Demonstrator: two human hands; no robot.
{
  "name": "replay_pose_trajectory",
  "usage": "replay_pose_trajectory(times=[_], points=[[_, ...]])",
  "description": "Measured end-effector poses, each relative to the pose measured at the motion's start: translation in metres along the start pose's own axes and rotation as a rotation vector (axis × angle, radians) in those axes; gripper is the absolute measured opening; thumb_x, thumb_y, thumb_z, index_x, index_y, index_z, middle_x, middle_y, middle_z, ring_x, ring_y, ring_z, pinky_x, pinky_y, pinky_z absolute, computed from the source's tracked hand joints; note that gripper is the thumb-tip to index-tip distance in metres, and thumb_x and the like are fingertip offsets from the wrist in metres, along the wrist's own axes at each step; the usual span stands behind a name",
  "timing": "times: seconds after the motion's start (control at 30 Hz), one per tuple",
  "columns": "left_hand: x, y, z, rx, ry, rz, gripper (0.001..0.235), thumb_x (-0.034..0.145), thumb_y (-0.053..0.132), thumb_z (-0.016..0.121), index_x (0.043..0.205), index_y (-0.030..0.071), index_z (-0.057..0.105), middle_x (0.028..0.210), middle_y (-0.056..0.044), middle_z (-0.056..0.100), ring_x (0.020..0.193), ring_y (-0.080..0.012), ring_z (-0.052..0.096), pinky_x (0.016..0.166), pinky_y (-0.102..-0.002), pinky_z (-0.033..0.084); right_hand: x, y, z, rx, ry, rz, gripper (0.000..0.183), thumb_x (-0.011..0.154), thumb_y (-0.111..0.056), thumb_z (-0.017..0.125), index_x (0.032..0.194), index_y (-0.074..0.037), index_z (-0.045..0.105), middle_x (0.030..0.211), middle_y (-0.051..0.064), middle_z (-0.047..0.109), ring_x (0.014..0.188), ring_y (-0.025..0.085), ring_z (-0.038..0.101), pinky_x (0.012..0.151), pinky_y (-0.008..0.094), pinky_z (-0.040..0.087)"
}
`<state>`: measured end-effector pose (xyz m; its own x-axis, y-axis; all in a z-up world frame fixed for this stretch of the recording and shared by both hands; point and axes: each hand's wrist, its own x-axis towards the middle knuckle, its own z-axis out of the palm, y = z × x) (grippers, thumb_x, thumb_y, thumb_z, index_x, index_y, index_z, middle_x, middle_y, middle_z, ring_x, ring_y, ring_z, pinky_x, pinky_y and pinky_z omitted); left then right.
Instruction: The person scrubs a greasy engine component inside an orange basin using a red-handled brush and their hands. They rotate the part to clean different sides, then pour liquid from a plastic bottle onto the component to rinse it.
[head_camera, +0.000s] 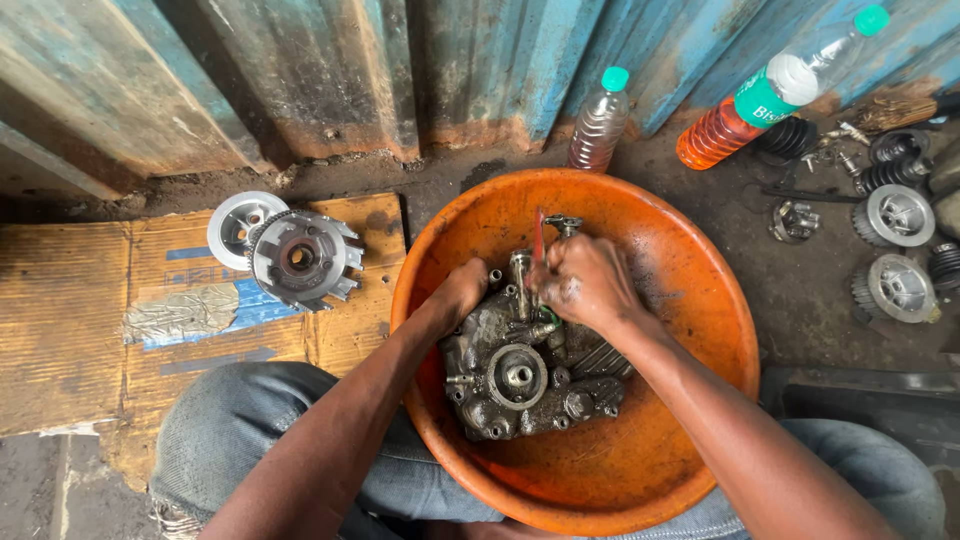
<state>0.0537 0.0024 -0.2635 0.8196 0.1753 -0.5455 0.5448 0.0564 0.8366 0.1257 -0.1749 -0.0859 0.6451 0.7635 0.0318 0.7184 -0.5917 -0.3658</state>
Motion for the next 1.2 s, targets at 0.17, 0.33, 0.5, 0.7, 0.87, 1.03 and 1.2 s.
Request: replay_pose_trajectory(times=[0.17,0.33,0.5,0.7,0.87,1.03,1.2], points=[[-0.003,0.008,0.002,-0.03,0.038,-0.028,0.052,0.092,0.027,0.031,0.097,-0.01,0.067,0.099,-0.028,0.072,0.087,-0.0338,0.065,0.081,-0.049,0.048,-0.003,0.012,0.003,0.2,-0.091,0.024,0.035,0.091,-0.013,0.067,0.057,-0.007,0.065,0.062,0.007,0.071,0.038,0.008,0.059,0.032,0.026,0.039],[-0.004,0.01,0.005,0.043,0.103,0.032,0.054,0.093,0.029,0.031,0.102,-0.009,0.067,0.109,-0.027,0.071,0.1,-0.0326,0.065,0.089,-0.047,0.046,-0.001,0.019,0.012,0.191,-0.015,-0.06,0.028,0.079,-0.008,0.072,0.053,-0.006,0.062,0.063,0.007,0.072,0.044,0.015,0.065,0.04,0.029,0.051],[-0.004,0.011,0.005,0.014,0.069,-0.024,0.053,0.09,0.028,0.033,0.103,-0.01,0.068,0.11,-0.03,0.073,0.105,-0.0387,0.066,0.092,-0.048,0.046,0.002,0.021,0.01,0.158,0.049,0.013,0.014,0.076,-0.013,0.075,0.066,-0.007,0.067,0.062,0.011,0.068,0.052,0.019,0.068,0.051,0.04,0.056],[-0.006,0.011,0.006,0.144,0.092,0.019,0.054,0.094,0.029,0.033,0.103,-0.012,0.066,0.113,-0.033,0.071,0.11,-0.0402,0.063,0.096,-0.049,0.045,-0.001,0.03,0.007,0.071,-0.146,-0.126,0.027,0.069,-0.023,0.089,0.06,-0.006,0.069,0.062,0.009,0.071,0.059,0.021,0.067,0.061,0.036,0.053],[-0.009,0.013,0.01,0.048,0.102,0.085,0.049,0.094,0.027,0.031,0.107,-0.003,0.069,0.115,-0.025,0.07,0.107,-0.0321,0.063,0.095,-0.046,0.044,0.008,0.028,0.012,0.267,-0.139,-0.256,0.006,0.066,-0.011,0.078,0.068,-0.009,0.072,0.068,0.007,0.072,0.056,0.017,0.069,0.055,0.032,0.056],[-0.02,0.018,0.001,0.296,0.016,0.245,0.036,0.095,0.03,0.05,0.095,-0.004,0.063,0.097,-0.026,0.072,0.09,-0.032,0.065,0.08,-0.049,0.051,0.024,0.016,0.012,0.035,-0.153,-0.272,0.013,0.083,-0.009,0.076,0.07,-0.008,0.076,0.069,0.007,0.075,0.052,0.016,0.068,0.049,0.031,0.055],[0.0,0.003,0.003,0.327,0.061,0.27,0.037,0.096,0.024,0.042,0.09,-0.005,0.064,0.099,-0.027,0.071,0.09,-0.0312,0.064,0.082,-0.048,0.048,0.001,0.006,0.011,0.31,-0.041,-0.108,0.01,0.076,-0.01,0.088,0.08,-0.007,0.078,0.069,0.007,0.076,0.055,0.013,0.071,0.048,0.03,0.058]])
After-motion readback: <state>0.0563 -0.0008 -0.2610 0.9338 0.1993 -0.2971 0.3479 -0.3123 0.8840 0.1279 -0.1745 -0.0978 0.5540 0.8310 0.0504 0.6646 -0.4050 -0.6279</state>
